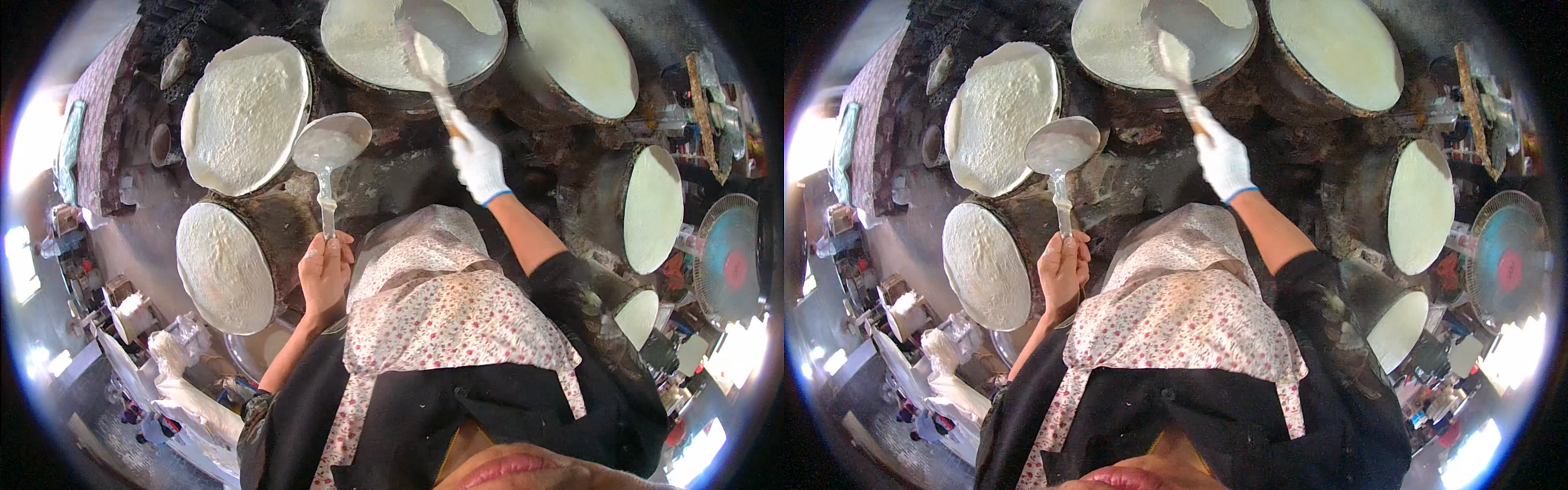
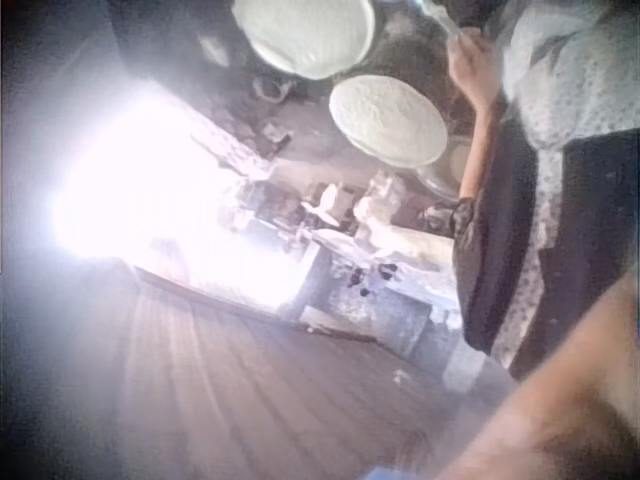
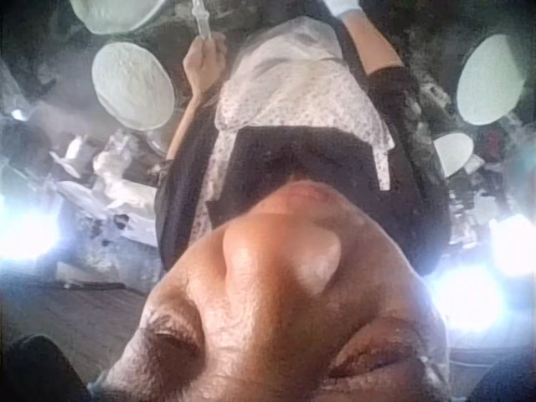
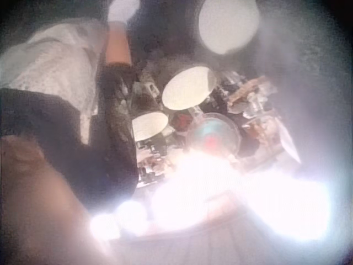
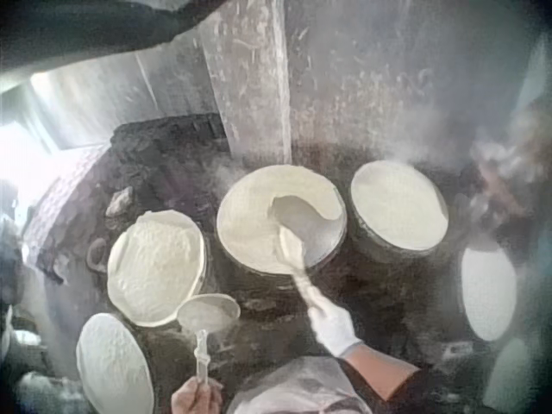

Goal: The person ladles batter onto several hot griddles and spreads it into thin circular crepes using a wooden spreader. They flip and remove cooked crepes, stacking them nearby while continuing to cook new ones.

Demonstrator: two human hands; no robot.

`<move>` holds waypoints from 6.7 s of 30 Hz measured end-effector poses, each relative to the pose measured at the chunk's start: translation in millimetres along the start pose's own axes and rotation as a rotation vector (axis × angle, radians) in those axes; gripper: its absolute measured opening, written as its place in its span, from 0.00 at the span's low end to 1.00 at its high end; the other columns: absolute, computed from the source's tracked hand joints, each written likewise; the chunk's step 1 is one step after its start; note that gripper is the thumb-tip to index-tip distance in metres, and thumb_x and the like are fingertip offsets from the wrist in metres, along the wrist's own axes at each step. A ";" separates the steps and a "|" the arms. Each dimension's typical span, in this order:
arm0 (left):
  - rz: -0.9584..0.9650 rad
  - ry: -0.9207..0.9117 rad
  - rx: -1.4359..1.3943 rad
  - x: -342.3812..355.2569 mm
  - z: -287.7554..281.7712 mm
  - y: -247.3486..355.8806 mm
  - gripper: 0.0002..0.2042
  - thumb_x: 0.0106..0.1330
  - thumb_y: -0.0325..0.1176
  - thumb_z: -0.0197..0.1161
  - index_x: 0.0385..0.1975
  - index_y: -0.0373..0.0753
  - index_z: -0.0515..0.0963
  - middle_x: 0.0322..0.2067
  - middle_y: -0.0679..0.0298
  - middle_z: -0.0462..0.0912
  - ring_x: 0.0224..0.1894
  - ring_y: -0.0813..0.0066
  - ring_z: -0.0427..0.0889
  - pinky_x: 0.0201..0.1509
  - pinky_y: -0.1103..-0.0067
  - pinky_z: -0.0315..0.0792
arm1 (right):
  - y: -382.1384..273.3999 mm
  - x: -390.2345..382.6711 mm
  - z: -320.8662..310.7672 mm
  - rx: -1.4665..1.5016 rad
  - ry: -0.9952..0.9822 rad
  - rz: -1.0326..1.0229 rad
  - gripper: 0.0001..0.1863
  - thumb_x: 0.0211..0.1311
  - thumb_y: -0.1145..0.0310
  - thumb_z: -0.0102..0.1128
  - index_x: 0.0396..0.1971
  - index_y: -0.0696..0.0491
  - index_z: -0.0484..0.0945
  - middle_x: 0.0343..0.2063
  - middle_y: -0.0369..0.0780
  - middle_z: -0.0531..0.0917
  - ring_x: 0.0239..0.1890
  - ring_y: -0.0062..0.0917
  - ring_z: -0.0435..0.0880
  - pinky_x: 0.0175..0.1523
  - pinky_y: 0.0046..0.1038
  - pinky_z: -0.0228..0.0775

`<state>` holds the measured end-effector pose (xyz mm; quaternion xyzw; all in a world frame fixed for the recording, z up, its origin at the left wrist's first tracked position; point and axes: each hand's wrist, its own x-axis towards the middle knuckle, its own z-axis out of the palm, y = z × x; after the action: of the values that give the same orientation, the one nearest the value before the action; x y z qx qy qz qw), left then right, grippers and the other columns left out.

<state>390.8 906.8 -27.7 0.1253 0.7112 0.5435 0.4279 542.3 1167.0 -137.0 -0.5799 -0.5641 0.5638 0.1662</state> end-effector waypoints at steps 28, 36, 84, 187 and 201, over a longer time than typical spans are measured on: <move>0.129 0.065 0.022 -17.6 124.6 27.3 0.12 0.85 0.32 0.50 0.45 0.30 0.78 0.18 0.71 0.69 0.15 0.87 0.64 0.18 0.84 0.56 | 17.5 24.6 -93.0 -0.338 -0.243 -0.458 0.26 0.71 0.65 0.62 0.67 0.34 0.78 0.57 0.44 0.86 0.52 0.43 0.88 0.59 0.38 0.81; 0.117 0.070 0.032 -8.6 125.9 23.2 0.12 0.85 0.31 0.49 0.43 0.30 0.77 0.16 0.70 0.69 0.14 0.86 0.63 0.17 0.83 0.57 | 43.2 64.5 -121.6 0.093 -0.115 -0.257 0.23 0.74 0.68 0.61 0.67 0.38 0.80 0.35 0.39 0.89 0.33 0.24 0.89 0.38 0.30 0.81; 0.124 -0.122 -0.056 37.8 54.6 43.9 0.11 0.85 0.31 0.49 0.44 0.30 0.76 0.16 0.69 0.70 0.14 0.85 0.63 0.18 0.82 0.56 | -29.3 85.7 -94.3 -0.273 0.268 -0.317 0.22 0.73 0.56 0.61 0.63 0.41 0.81 0.55 0.47 0.86 0.56 0.43 0.87 0.60 0.38 0.79; -0.308 -0.238 -1.289 15.1 96.2 107.1 0.22 0.87 0.32 0.40 0.75 0.30 0.58 0.32 0.69 0.63 0.21 0.89 0.65 0.16 0.88 0.68 | 2.8 64.0 -149.2 0.775 -0.524 0.290 0.13 0.81 0.58 0.50 0.55 0.48 0.74 0.23 0.43 0.84 0.13 0.28 0.80 0.16 0.29 0.74; -0.482 -0.489 -1.344 -2.9 28.5 87.1 0.22 0.87 0.33 0.37 0.76 0.32 0.53 0.30 0.68 0.63 0.21 0.84 0.65 0.19 0.83 0.69 | -23.3 24.1 -85.6 -0.532 0.147 -0.646 0.28 0.68 0.64 0.52 0.67 0.29 0.70 0.37 0.46 0.89 0.34 0.46 0.90 0.40 0.48 0.80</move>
<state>388.8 956.9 49.1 -0.2048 0.1189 0.7082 0.6651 596.9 1232.4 -102.5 -0.4348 -0.8293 0.2745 0.2186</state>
